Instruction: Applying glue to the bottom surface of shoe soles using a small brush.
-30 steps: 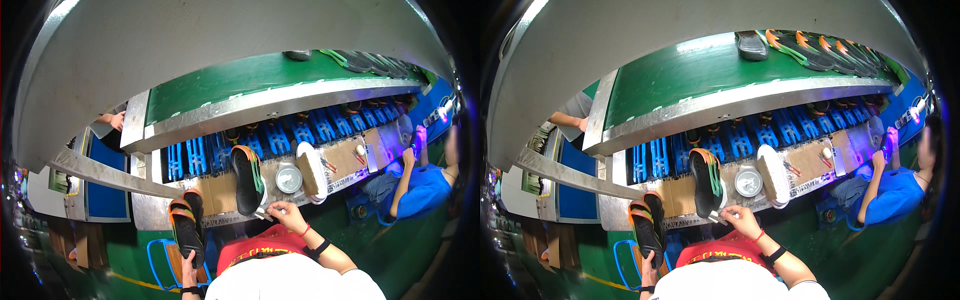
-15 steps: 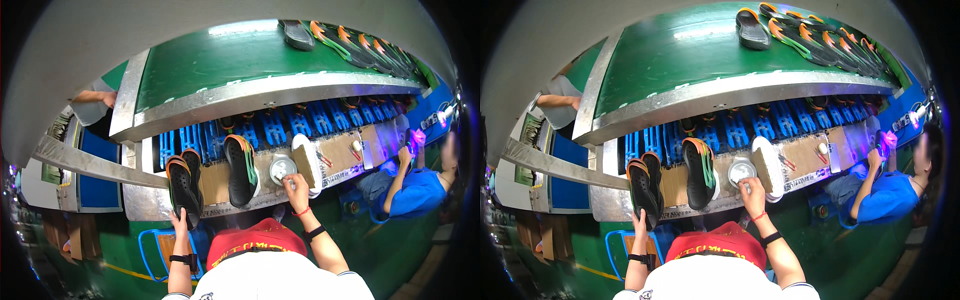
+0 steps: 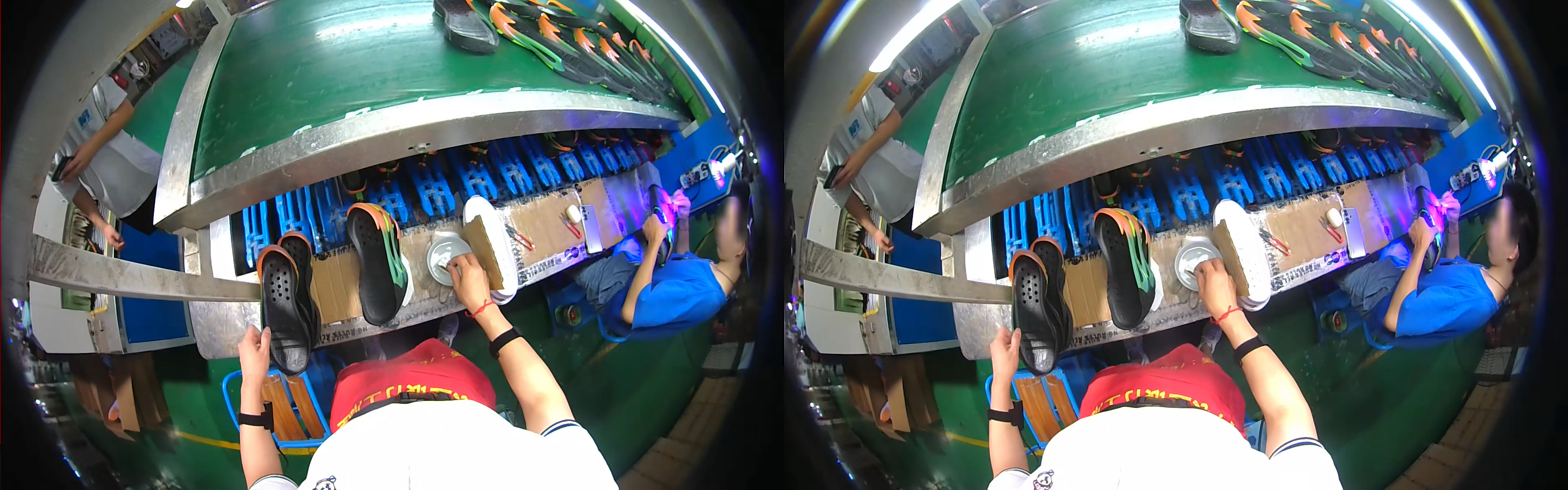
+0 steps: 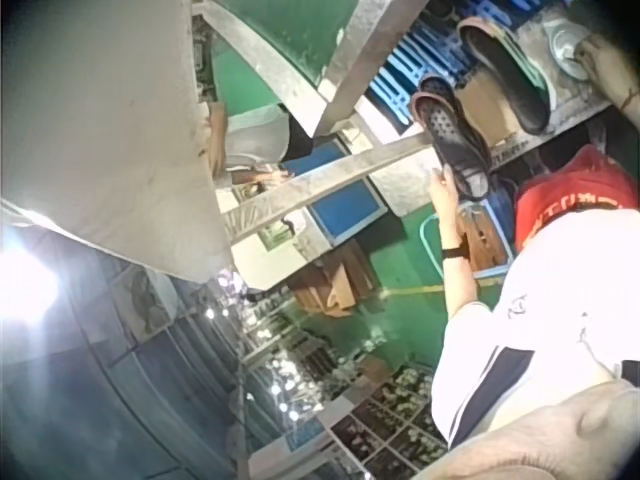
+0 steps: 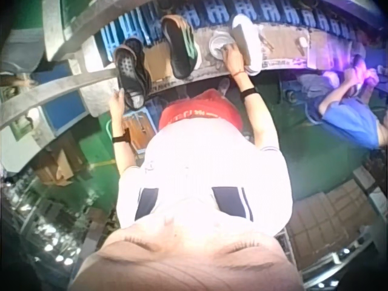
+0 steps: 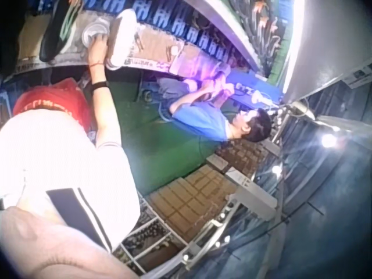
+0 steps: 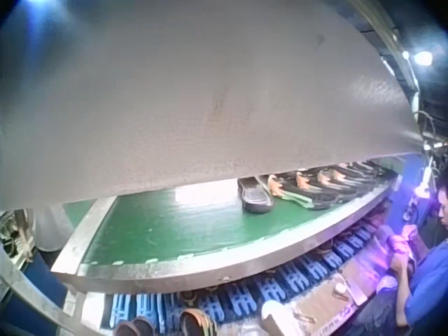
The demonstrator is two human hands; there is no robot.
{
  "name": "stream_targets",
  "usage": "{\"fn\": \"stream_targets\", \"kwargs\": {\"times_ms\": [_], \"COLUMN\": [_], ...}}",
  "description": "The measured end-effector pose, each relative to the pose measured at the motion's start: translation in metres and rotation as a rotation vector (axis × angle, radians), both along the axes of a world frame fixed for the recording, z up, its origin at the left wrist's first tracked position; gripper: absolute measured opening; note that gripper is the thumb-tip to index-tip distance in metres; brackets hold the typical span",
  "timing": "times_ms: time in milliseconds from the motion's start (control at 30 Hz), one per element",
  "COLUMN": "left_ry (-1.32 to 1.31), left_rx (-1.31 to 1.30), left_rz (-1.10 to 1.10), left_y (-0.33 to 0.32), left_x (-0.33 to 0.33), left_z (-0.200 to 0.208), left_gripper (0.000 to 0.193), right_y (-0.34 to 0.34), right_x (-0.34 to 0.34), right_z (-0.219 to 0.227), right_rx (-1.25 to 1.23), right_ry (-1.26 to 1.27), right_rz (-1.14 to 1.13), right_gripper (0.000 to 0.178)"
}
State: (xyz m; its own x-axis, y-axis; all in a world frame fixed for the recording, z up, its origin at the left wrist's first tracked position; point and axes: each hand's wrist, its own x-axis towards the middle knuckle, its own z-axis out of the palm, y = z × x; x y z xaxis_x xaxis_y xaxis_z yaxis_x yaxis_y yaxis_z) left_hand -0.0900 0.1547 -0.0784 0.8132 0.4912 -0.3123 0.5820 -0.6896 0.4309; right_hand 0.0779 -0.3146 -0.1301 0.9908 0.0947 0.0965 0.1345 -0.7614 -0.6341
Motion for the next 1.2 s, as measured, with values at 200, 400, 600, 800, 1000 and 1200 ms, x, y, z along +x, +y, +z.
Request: {"fn": "stream_targets", "kwargs": {"times_ms": [200,400,600,800,1000,1200], "left_ry": [-0.418,-0.608,-0.623,-0.492,-0.494,-0.540], "left_rx": [-1.889,-2.495,-1.954,-1.399,-1.087,-0.865], "left_rz": [0.558,0.611,0.331,0.050,-0.302,-0.582], "left_y": [-0.025,-0.077,-0.101,-0.119,-0.134,-0.158], "left_x": [-0.008,-0.001,-0.002,0.007,0.049,0.074], "left_z": [0.015,0.029,0.058,0.061,0.077,0.102], "left_gripper": [0.075,0.084,0.082,0.096,0.110,0.123], "right_y": [0.001,0.004,0.004,0.006,0.007,0.030], "right_x": [0.001,0.000,-0.001,-0.006,-0.015,-0.026], "right_z": [-0.006,-0.005,-0.002,0.004,0.069,0.145], "right_rx": [0.019,0.049,0.069,0.118,0.364,0.550], "right_ry": [-0.015,0.030,0.009,-0.034,0.028,-0.092], "right_rz": [0.020,-0.002,-0.006,-0.046,-0.069,0.430], "right_gripper": [0.006,0.009,0.009,0.008,0.010,0.011]}}
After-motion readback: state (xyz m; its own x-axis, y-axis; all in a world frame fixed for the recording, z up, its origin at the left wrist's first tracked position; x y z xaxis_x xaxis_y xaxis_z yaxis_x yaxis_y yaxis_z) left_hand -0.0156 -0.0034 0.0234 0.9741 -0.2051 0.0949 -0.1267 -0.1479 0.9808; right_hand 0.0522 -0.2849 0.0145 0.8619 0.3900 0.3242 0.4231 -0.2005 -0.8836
